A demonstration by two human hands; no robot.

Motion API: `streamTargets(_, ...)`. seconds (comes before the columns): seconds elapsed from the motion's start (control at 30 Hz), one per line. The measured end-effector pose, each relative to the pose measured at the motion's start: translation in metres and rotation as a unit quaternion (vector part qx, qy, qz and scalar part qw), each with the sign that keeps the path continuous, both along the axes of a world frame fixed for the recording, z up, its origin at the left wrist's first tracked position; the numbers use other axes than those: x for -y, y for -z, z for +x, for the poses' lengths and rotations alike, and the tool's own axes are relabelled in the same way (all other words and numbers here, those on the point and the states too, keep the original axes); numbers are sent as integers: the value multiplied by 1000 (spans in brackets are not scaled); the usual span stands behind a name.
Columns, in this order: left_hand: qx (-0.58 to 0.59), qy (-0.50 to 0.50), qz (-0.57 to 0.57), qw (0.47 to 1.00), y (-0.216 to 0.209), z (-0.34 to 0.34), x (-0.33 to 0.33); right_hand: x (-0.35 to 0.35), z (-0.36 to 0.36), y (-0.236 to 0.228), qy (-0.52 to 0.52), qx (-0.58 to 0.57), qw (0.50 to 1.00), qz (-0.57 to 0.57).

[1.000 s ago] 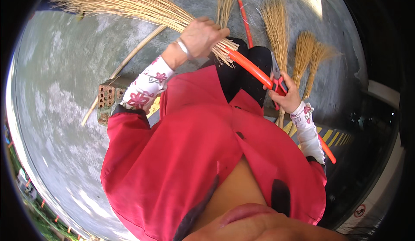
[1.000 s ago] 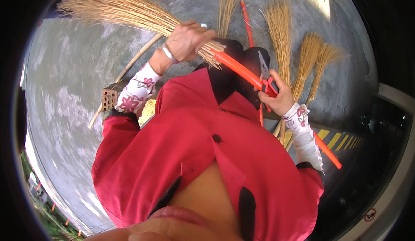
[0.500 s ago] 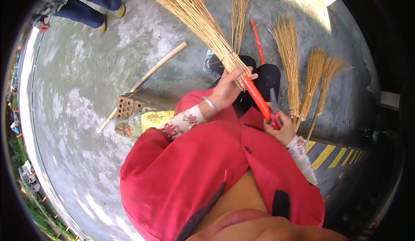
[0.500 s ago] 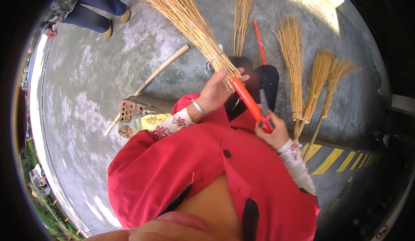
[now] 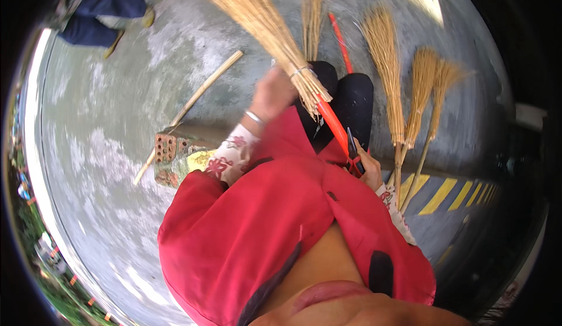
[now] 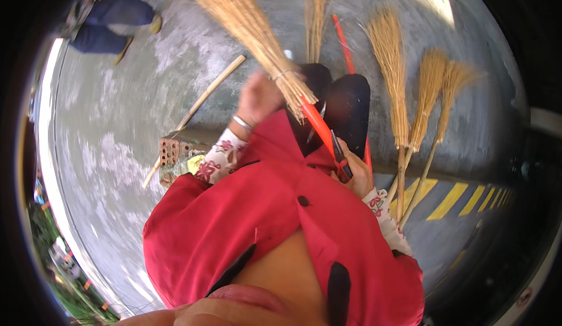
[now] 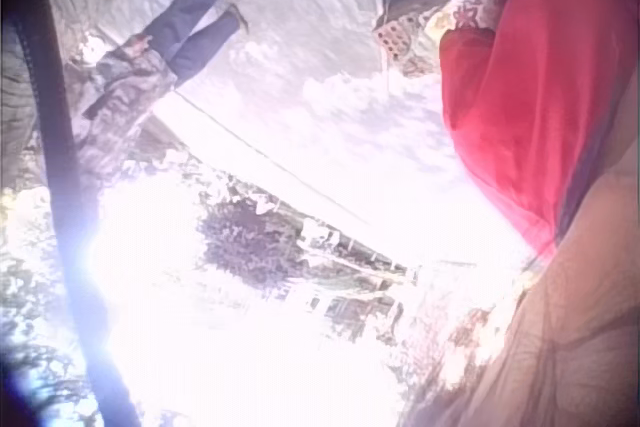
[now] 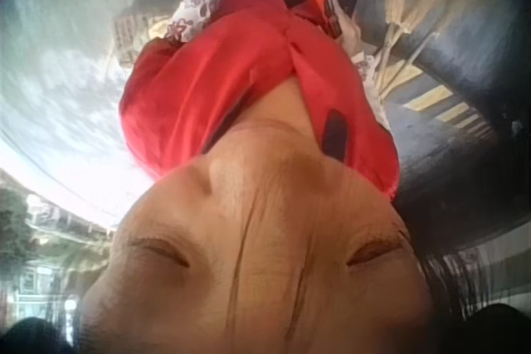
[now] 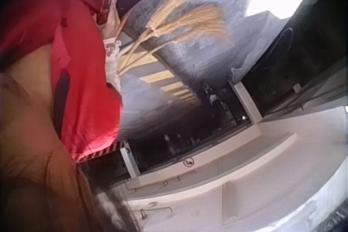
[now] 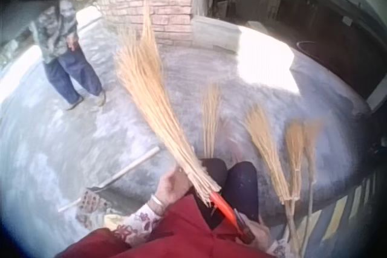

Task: The person sits on the ground and assembles a straw broom by wrapping wire around the bundle and securing it with pliers. They repeatedly tighten and trim the wire, then attach an orange handle to the finished broom.

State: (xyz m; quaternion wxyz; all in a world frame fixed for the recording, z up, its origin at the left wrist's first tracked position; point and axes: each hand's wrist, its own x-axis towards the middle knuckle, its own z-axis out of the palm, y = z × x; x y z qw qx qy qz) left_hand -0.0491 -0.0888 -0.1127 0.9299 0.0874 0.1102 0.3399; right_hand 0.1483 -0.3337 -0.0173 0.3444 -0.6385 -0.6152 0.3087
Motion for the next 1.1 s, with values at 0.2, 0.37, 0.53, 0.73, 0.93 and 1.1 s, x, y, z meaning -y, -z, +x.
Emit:
streamTargets(0.2, -471, -559, 398, 554, -55, -47, -56, 35, 37, -16, 7, 0, 1000, -13)
streamTargets(0.37, -492, -30, 843, 215, -150, -49, -42, 57, 88, -27, -14, 43, 994, -104)
streamTargets(0.53, -390, 256, 865, 186, -110, 9, -39, 62, 126, -13, -29, 59, 992, -106)
streamTargets(0.73, -411, 278, 848, 187, -85, 34, 13, 93, 159, 19, 45, 69, 985, -152)
streamTargets(0.93, -376, 393, 797, 261, -77, 46, 56, 123, 164, 42, 119, 15, 980, -159)
streamTargets(1.1, -352, 471, 743, 320, -72, 62, 34, 79, 167, 47, 271, -413, 856, -153)
